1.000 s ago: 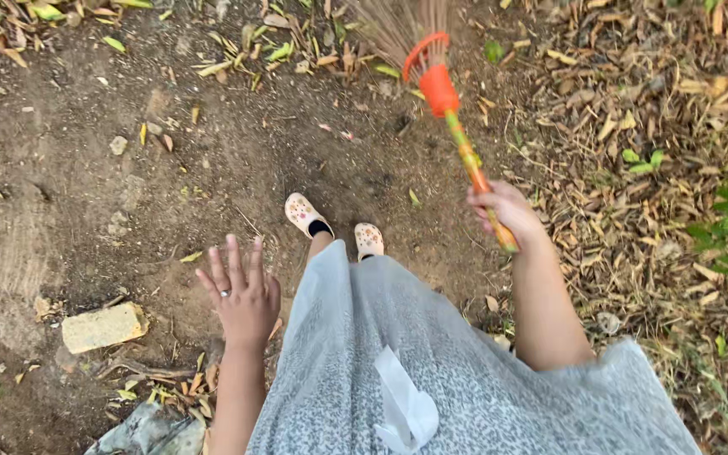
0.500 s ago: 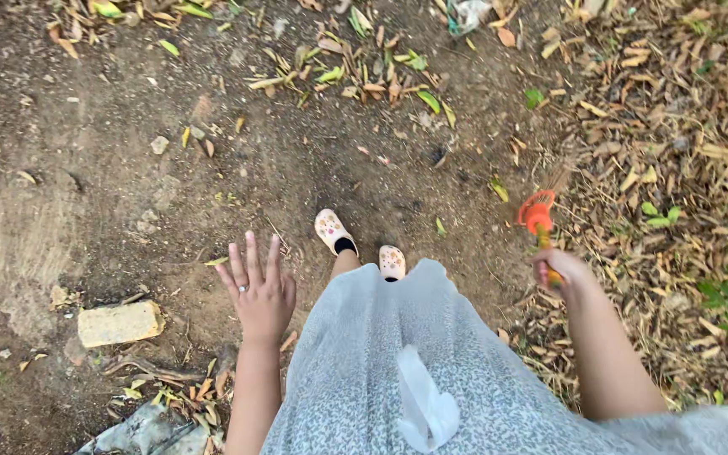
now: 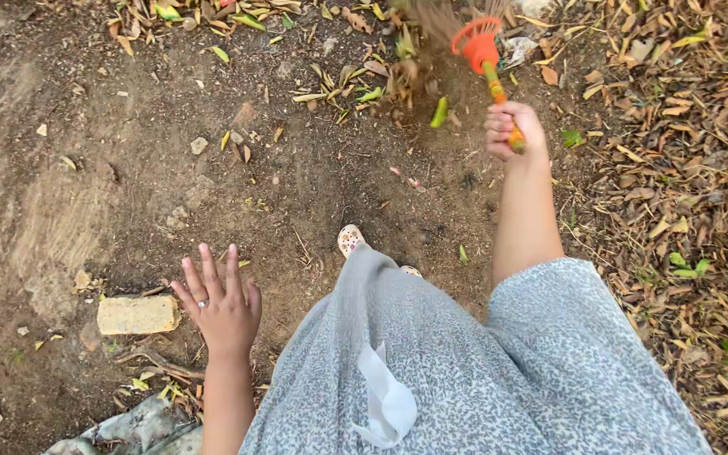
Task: The person sweeps dry leaves on the ground outdoors using a broom, gathering them into a pile while moving across a dirt and foliage-covered area.
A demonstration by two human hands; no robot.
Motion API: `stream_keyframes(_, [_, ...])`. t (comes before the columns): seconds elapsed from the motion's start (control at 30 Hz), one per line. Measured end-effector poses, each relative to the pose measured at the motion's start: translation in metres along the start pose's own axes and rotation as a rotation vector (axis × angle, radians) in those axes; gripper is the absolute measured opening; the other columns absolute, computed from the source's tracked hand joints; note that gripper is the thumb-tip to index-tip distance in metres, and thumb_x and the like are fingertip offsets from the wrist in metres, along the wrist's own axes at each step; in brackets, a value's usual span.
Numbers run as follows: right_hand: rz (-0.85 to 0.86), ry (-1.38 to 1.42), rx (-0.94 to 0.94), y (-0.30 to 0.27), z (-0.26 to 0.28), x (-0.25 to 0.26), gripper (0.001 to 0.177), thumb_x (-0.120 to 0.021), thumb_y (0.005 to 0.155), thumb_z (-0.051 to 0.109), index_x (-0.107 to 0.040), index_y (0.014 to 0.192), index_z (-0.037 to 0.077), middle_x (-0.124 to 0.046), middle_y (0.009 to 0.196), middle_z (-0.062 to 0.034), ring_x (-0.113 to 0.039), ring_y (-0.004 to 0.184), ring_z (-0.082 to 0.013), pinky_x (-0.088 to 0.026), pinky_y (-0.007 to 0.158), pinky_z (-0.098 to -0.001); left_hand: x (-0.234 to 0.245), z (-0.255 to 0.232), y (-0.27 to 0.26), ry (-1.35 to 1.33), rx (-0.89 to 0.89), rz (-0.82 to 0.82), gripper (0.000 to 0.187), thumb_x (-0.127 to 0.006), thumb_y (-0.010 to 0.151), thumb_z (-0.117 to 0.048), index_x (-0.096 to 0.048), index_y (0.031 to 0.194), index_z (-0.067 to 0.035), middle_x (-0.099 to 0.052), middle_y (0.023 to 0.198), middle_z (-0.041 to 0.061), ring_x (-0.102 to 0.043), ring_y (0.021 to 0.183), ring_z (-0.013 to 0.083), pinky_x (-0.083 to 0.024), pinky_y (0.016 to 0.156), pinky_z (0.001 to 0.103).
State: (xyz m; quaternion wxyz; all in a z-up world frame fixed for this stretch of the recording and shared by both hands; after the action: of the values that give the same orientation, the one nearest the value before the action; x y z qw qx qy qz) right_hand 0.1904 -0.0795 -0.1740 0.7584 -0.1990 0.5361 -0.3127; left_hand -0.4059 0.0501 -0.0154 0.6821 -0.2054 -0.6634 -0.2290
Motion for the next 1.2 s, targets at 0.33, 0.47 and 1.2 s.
stream_keyframes(0.33, [-0.44, -0.684, 0.077, -0.255, -0.025, 0.03, 0.011, -0.059, 0.096, 0.006, -0.049, 0.1, 0.008, -0.047, 0.061, 0.0076, -0.041, 0.04, -0.0028, -0.033, 0.031, -0.0186, -0.009, -0.049, 0.083, -0.082, -0.248, -0.049, 0.062, -0.057, 0.103, -0.032, -0.044, 0.163, -0.024, -0.018, 0.175, 0.013, -0.007, 0.161, 0.0355, 0.0, 0.128, 0.06])
stream_keyframes(0.47, [-0.656, -0.683, -0.132, -0.341, -0.044, 0.081, 0.011, -0.058, 0.09, 0.008, -0.051, 0.099, 0.006, -0.044, 0.057, 0.0035, -0.038, 0.039, -0.0078, -0.03, 0.032, -0.0236, -0.012, -0.067, 0.103, -0.112, -0.292, -0.049, 0.064, -0.058, 0.099, -0.028, -0.043, 0.162, -0.026, -0.022, 0.174, 0.012, -0.01, 0.161, 0.0349, -0.002, 0.128, 0.06])
stream_keyframes(1.2, [-0.175, -0.537, -0.367, 0.037, -0.085, -0.095, 0.022, -0.056, 0.091, 0.01, -0.04, 0.077, 0.016, -0.044, 0.057, 0.008, -0.042, 0.043, -0.0036, -0.029, 0.032, -0.0186, -0.006, 0.006, 0.04, -0.114, -0.002, -0.036, 0.061, -0.06, 0.096, -0.026, -0.05, 0.155, -0.023, -0.028, 0.171, 0.015, -0.016, 0.159, 0.0403, -0.006, 0.127, 0.064])
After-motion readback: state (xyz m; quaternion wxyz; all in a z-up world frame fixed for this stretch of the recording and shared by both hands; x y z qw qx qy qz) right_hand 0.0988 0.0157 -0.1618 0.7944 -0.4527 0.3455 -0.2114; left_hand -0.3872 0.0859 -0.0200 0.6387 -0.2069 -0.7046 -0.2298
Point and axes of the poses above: each hand's wrist, its own y-axis towards the middle knuckle, its own x-axis out of the back of the hand, z = x × y, the point moved 5 cm from there along y, towards the middle knuckle
